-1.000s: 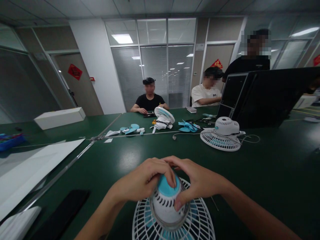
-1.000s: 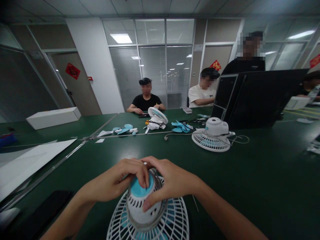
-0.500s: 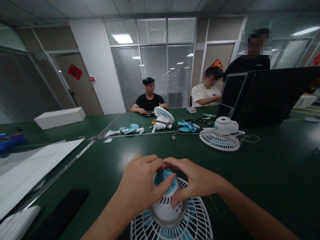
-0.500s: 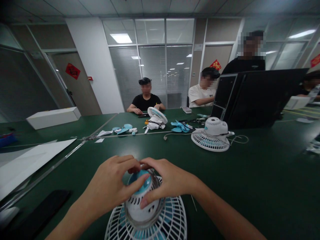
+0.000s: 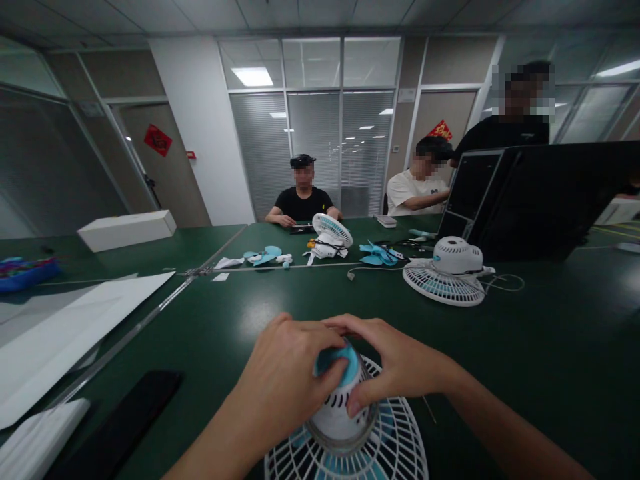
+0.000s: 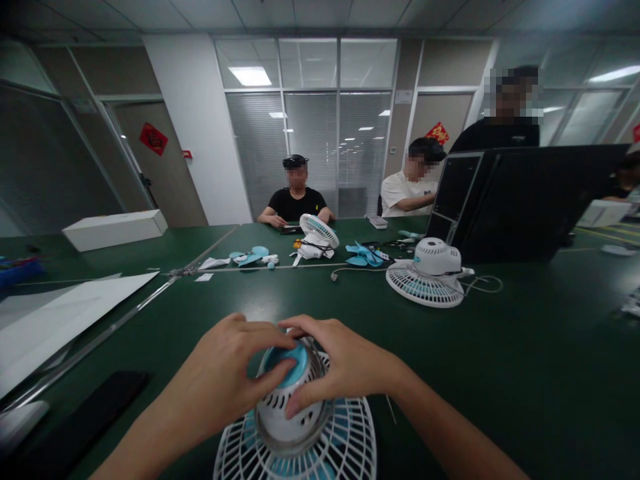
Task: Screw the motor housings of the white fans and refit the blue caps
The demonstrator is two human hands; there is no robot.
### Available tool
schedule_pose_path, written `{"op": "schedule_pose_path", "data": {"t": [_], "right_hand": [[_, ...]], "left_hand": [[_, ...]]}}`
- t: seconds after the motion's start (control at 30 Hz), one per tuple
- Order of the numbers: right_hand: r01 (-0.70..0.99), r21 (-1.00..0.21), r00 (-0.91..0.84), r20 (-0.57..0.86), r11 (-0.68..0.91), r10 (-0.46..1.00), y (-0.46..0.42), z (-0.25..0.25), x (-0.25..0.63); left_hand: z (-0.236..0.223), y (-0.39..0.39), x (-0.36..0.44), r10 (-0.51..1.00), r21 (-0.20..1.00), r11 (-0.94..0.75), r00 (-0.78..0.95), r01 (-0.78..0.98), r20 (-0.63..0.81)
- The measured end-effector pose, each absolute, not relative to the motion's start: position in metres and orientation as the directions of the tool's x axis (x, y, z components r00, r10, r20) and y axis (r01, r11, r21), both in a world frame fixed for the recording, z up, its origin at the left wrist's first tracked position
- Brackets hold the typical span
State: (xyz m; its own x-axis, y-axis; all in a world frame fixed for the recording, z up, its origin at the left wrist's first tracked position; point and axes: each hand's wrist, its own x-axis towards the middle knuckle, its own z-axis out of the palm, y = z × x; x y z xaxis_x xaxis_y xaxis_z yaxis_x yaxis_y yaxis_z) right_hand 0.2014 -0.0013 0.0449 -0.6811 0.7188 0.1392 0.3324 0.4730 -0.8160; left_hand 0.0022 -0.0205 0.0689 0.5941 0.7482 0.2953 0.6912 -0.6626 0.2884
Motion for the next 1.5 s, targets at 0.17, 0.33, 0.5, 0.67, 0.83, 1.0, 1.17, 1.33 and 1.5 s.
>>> {"op": "schedule_pose_path", "data": {"t": [0.17,0.33,0.5,0.67,0.83,1.0,1.17,1.33,1.5], "right_hand": [[0.341,-0.806,-0.663,0.159,0.484,0.732,-0.001,0.044,0.201],[0.337,-0.799,-0.664,0.172,0.497,0.727,0.000,0.041,0.203],[0.354,-0.800,-0.661,0.153,0.485,0.735,0.000,0.042,0.205],[0.370,-0.803,-0.663,0.123,0.466,0.738,0.000,0.045,0.208],[0.374,-0.789,-0.661,0.143,0.488,0.737,0.000,0.044,0.204],[0.378,-0.776,-0.666,0.151,0.505,0.731,-0.002,0.042,0.201],[0.334,-0.794,-0.678,0.171,0.507,0.715,-0.001,0.040,0.200],[0.326,-0.805,-0.673,0.172,0.496,0.719,-0.003,0.041,0.198],[0.396,-0.755,-0.632,0.189,0.523,0.752,-0.009,0.045,0.193]], "left_hand": [[0.066,-0.013,0.002,0.677,0.306,-0.736,0.677,0.604,0.289],[0.064,-0.004,-0.004,0.574,0.348,-0.811,0.756,0.470,0.315],[0.061,0.006,-0.007,0.463,0.448,-0.847,0.811,0.286,0.357],[0.058,0.015,-0.008,0.398,0.553,-0.822,0.830,0.133,0.391],[0.059,0.006,-0.005,0.496,0.500,-0.817,0.793,0.288,0.354],[0.054,-0.007,0.006,0.658,0.281,-0.752,0.659,0.596,0.363],[0.051,-0.013,0.014,0.769,0.191,-0.630,0.569,0.753,0.291],[0.054,-0.018,0.019,0.844,0.185,-0.524,0.480,0.831,0.238],[0.057,-0.022,0.017,0.836,0.201,-0.540,0.495,0.817,0.237]]}}
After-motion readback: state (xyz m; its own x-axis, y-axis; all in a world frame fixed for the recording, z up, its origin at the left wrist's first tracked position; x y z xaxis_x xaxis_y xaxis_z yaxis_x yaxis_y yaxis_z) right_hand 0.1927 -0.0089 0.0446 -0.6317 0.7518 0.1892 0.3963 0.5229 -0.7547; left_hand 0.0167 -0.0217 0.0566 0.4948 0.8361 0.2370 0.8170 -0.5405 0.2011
